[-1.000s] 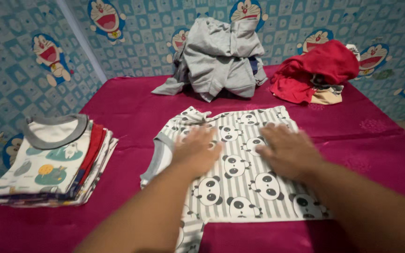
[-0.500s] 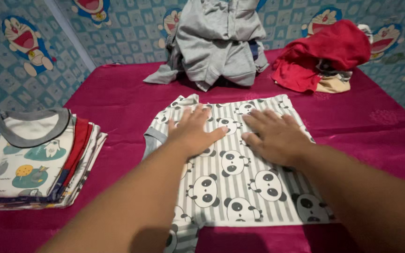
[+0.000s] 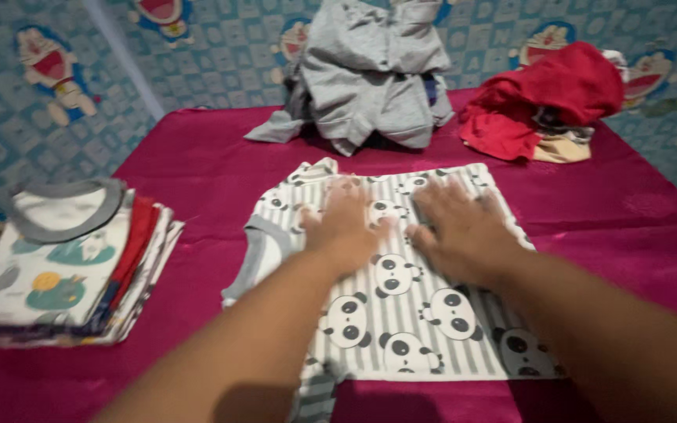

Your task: The person picks up clothing items from a pile on a pink surface, spreads each item flat, and folds it into a smaller rectangular shape before placing it onto a stack.

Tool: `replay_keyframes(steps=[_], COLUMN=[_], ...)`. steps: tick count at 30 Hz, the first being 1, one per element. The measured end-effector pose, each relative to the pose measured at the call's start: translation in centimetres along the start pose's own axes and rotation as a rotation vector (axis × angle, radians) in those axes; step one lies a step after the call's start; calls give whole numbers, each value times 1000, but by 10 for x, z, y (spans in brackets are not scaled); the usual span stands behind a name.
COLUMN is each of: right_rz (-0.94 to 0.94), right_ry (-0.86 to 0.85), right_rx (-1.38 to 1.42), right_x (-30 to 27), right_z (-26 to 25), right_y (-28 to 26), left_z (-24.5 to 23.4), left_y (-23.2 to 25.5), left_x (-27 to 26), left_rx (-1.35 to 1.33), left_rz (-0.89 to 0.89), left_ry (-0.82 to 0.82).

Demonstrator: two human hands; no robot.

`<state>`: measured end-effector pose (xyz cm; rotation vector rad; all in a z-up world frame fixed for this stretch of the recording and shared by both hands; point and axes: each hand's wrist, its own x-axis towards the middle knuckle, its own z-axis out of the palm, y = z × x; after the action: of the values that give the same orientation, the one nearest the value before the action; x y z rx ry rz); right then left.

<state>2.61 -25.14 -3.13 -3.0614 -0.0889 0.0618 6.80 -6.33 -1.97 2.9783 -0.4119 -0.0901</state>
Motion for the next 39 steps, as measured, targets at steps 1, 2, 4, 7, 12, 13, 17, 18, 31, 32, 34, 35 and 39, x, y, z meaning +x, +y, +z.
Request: replay_keyframes(steps=[1, 2, 4, 7, 12, 13, 17, 18, 31, 32, 34, 35, 39], right_rz=[-80, -53, 6, 159, 307, 290, 28, -1, 233, 148, -31, -23, 73], right_ry=[19, 13, 6, -70, -41, -34, -31, -41, -67, -58, -47, -50, -102], right_rx=[40, 40, 37, 107, -123, -180, -74, -22, -124, -101, -58, -37, 32], right_x=[-1, -1, -3, -15, -29, -30, -45, -51, -92, -92, -93, -94, -97], right_z=[7, 8, 6, -10, -19, -19, -2, 4, -23, -17, -1, 3, 7], right_y=[-5, -4, 2, 22, 22, 15, -24, -29, -23, -34, -54, -54, -29], left_z=[8, 11, 10, -10, -23, -23, -12, -14, -11, -10, -6, -5, -13], left_y=[3, -2, -17, -46, -50, -42, 9, 8, -37, -26, -7, -4, -23], left_x=[-5, -10, -19, -28, -57, -62, -84, -89, -126, -127, -137, -142, -153], left_rx=[-6, -38, -101, -46, 22, 64, -9, -40, 67, 91, -54, -130, -107], left_rz=[97, 96, 100, -93, -283, -277, 50, 44, -102, -39, 68, 117, 27], left_ry=[-55, -37, 3, -38, 18, 42, -41, -78, 38, 44, -28, -64, -119])
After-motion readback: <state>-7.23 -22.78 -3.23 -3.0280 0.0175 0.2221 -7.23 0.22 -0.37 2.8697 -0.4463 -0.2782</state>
